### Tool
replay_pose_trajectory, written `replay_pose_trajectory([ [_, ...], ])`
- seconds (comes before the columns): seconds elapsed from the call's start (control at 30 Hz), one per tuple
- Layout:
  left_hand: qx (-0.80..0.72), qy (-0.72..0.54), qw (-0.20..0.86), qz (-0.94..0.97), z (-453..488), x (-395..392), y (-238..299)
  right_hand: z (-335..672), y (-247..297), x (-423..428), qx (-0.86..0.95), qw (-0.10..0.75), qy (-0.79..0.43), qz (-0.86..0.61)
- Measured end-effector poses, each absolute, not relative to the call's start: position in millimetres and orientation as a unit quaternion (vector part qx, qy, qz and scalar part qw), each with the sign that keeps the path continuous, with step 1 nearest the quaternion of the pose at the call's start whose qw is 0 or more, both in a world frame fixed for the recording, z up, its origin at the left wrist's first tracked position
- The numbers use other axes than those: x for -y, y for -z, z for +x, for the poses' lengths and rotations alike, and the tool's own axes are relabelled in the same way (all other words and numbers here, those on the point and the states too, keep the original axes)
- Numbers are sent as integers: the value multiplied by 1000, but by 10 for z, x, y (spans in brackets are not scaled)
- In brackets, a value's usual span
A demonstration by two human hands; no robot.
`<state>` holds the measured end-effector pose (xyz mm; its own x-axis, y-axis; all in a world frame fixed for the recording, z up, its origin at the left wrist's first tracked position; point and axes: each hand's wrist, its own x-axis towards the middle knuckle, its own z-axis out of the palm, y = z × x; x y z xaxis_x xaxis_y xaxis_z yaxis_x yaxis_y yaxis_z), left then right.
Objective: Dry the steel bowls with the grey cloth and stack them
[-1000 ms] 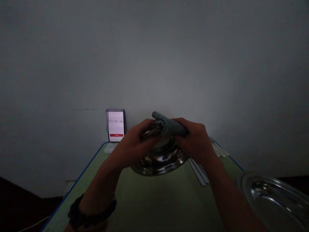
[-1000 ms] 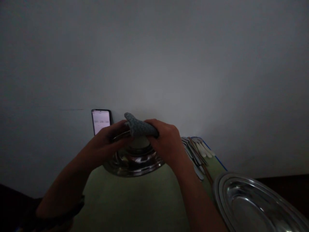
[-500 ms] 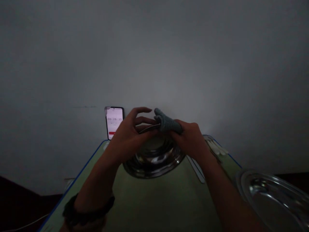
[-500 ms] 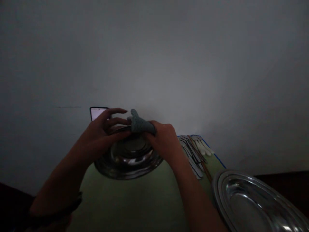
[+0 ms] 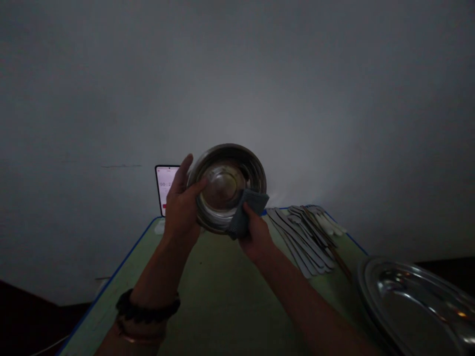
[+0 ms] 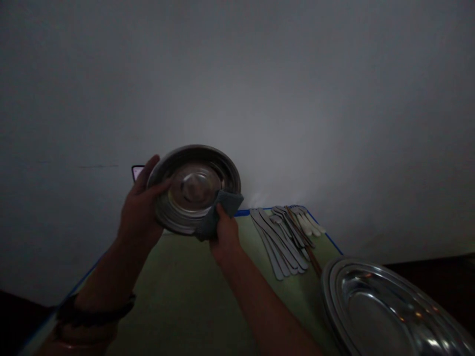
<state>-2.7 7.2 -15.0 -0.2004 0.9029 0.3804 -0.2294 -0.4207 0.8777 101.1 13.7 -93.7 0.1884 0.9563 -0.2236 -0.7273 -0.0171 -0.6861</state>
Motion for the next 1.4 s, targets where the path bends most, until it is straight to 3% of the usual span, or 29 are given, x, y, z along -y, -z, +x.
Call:
replay_pose_trajectory([
  [0.13,-363,-564,428,606,-149,-52,80,1193,1007,-226,254,670,-559,-417],
  [0.37,-406,-400,357,740,-352,-41,68,1865,807,-252,411,679,-389,-469],
  [0.5,-450,-337,312,766,-344,-54,87,1995,588,-115,594,577,-137,-543],
  [0.73,-448,-252,164,842,-333,24,-11,1835,316,155,709,480,66,-513],
  [0.87,-419,-217,156,867,-302,108,-53,1834,371,128,728,464,42,-504],
  [1.03,-442,-352,108,818,-275,179,-118,1813,625,-41,579,597,-2,-556],
  [1.2,-433,-521,73,732,-290,203,-159,1532,780,-127,463,652,-226,-556],
  [1.3,-444,-476,152,744,-333,125,-110,1530,802,-180,458,657,-286,-526],
  [1.4,-502,-358,177,767,-381,28,-45,1705,783,-210,488,651,-231,-534],
])
